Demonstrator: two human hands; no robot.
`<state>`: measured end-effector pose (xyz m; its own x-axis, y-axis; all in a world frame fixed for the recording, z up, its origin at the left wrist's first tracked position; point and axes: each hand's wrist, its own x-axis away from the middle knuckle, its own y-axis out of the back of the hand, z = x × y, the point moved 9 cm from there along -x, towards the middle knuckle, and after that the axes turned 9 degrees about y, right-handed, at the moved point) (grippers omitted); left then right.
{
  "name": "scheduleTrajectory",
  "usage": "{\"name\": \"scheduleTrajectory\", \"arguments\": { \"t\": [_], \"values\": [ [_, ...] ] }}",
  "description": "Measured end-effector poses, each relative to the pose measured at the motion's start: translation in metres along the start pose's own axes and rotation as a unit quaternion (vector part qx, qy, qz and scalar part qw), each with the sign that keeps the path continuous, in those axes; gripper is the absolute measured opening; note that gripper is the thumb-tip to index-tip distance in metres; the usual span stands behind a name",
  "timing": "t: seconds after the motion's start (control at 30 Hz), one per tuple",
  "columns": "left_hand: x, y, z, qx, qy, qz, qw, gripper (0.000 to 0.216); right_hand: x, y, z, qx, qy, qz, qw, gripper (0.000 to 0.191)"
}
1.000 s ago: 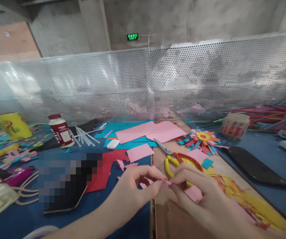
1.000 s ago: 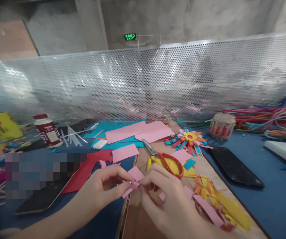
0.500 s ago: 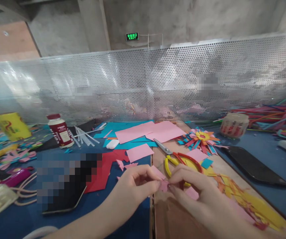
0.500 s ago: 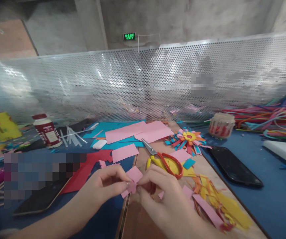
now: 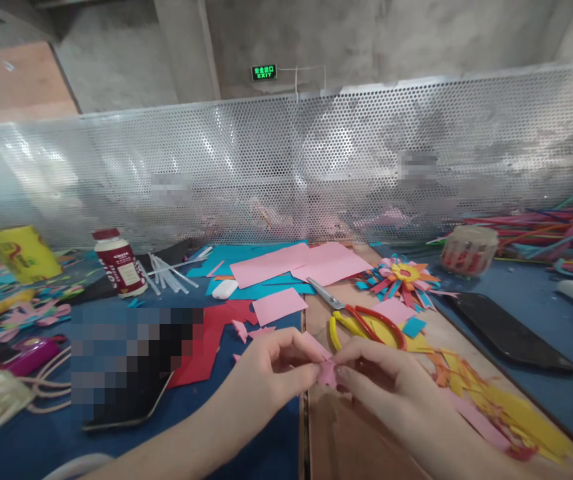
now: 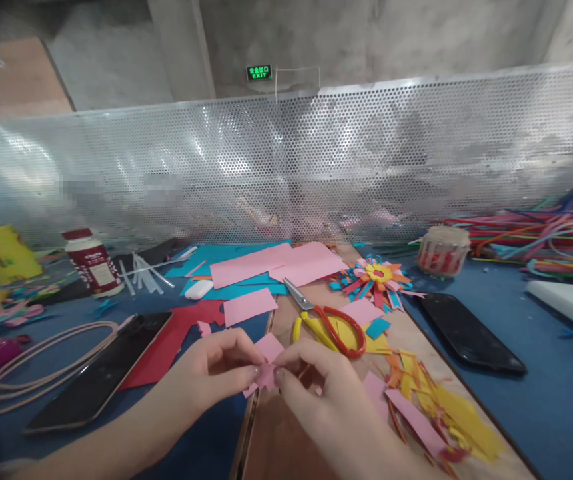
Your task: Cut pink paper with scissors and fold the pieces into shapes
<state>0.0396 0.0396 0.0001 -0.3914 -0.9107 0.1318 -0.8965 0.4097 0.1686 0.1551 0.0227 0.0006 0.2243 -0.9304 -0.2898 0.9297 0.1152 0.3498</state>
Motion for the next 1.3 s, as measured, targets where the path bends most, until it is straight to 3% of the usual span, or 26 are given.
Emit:
{"name": "scheduleTrajectory", "arguments": {
  "t": [0.57,0.9,1.1,1.3],
  "values": [
    [0.001,-0.004,0.003,0.031,0.014,0.007,0.999,0.002,0.001,-0.007,-0.010,-0.104,0.021,-0.007,0.994,0.011],
    [0.006,-0.009,0.000,0.089,0.054,0.025,0.994,0.004,0.002,0.002,0.010,0.006,0.088,-0.005,0.996,0.012],
    [0.005,-0.012,-0.001,0.088,0.035,0.050,0.994,0.003,0.004,-0.005,0.000,-0.011,0.058,0.002,0.998,0.011],
    [0.006,-0.009,0.006,0.079,0.043,0.031,0.995,0.002,0.005,-0.007,-0.013,-0.067,0.054,-0.012,0.996,0.010]
  ]
}}
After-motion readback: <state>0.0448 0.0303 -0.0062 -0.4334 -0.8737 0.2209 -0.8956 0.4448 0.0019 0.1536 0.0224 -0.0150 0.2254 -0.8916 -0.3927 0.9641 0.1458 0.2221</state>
